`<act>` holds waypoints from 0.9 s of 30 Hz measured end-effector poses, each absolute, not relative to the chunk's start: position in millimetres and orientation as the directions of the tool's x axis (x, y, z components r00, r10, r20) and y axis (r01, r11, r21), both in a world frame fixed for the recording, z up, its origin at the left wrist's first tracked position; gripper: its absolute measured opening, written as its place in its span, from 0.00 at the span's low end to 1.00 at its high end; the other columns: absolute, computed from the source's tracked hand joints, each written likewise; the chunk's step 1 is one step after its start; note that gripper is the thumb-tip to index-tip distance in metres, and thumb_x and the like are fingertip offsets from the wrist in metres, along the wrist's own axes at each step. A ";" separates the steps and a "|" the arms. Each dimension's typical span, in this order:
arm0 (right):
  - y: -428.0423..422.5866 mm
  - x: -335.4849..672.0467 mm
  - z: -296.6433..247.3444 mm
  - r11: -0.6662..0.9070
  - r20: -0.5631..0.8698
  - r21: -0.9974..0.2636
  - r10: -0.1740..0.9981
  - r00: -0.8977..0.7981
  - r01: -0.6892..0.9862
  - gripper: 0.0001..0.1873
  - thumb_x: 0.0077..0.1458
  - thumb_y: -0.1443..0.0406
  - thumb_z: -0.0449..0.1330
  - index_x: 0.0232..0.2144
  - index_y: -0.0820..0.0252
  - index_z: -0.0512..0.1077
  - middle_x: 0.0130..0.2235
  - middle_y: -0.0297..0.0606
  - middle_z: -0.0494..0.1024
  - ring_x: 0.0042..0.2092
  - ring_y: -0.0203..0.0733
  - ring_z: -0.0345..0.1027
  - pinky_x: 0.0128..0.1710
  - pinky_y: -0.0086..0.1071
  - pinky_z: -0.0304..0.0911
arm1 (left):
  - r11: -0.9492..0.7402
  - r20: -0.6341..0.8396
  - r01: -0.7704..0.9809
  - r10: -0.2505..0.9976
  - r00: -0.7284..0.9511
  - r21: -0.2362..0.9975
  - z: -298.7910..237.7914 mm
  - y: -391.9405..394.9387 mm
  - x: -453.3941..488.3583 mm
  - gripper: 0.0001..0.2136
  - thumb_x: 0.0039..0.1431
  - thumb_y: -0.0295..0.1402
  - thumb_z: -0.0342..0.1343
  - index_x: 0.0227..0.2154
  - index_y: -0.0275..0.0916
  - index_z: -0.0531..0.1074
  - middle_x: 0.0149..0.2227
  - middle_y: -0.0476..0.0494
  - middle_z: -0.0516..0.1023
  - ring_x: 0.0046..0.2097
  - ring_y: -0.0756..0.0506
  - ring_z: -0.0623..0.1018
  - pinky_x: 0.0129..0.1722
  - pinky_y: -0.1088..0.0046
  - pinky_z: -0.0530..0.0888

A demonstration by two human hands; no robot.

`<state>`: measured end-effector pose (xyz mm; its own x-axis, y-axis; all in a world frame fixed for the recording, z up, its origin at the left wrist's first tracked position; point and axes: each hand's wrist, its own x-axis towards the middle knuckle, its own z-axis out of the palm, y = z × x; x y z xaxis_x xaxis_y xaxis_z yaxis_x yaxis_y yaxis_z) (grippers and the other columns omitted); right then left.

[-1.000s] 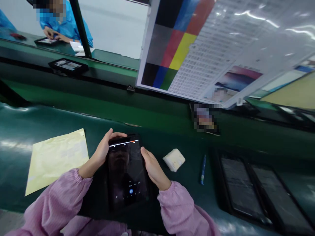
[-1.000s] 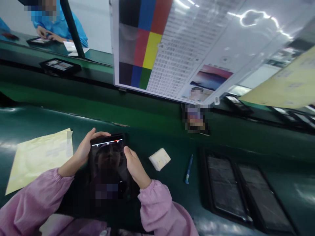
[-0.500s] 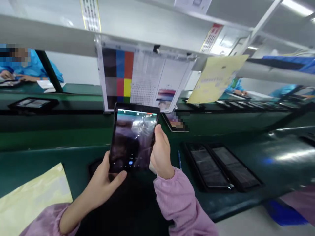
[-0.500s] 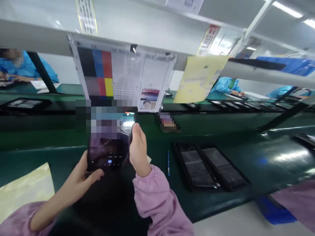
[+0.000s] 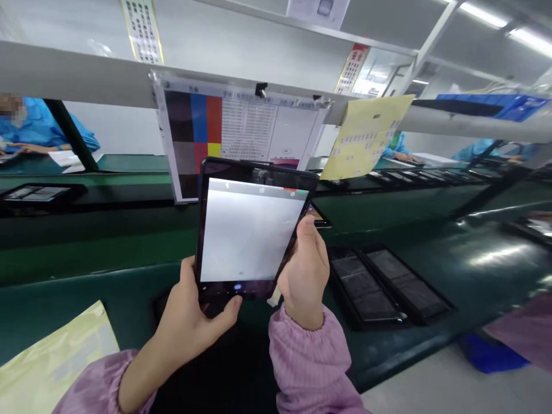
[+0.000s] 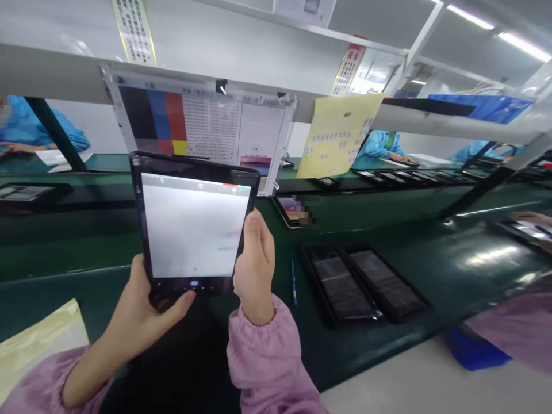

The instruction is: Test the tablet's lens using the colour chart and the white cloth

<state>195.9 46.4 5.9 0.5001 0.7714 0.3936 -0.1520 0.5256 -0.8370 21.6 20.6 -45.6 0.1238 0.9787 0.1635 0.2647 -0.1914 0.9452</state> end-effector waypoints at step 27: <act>46.5 191.5 8.3 0.552 0.446 -0.831 0.738 0.507 -0.073 0.25 0.69 0.44 0.58 0.44 0.58 0.80 0.46 0.41 0.81 0.69 0.54 0.58 0.67 0.45 0.64 | -0.213 0.196 0.243 0.976 0.092 0.946 -48.8 27.6 22.5 0.31 0.48 0.48 0.73 0.47 0.44 0.62 0.44 0.38 0.82 0.42 0.34 0.84 0.31 0.68 0.81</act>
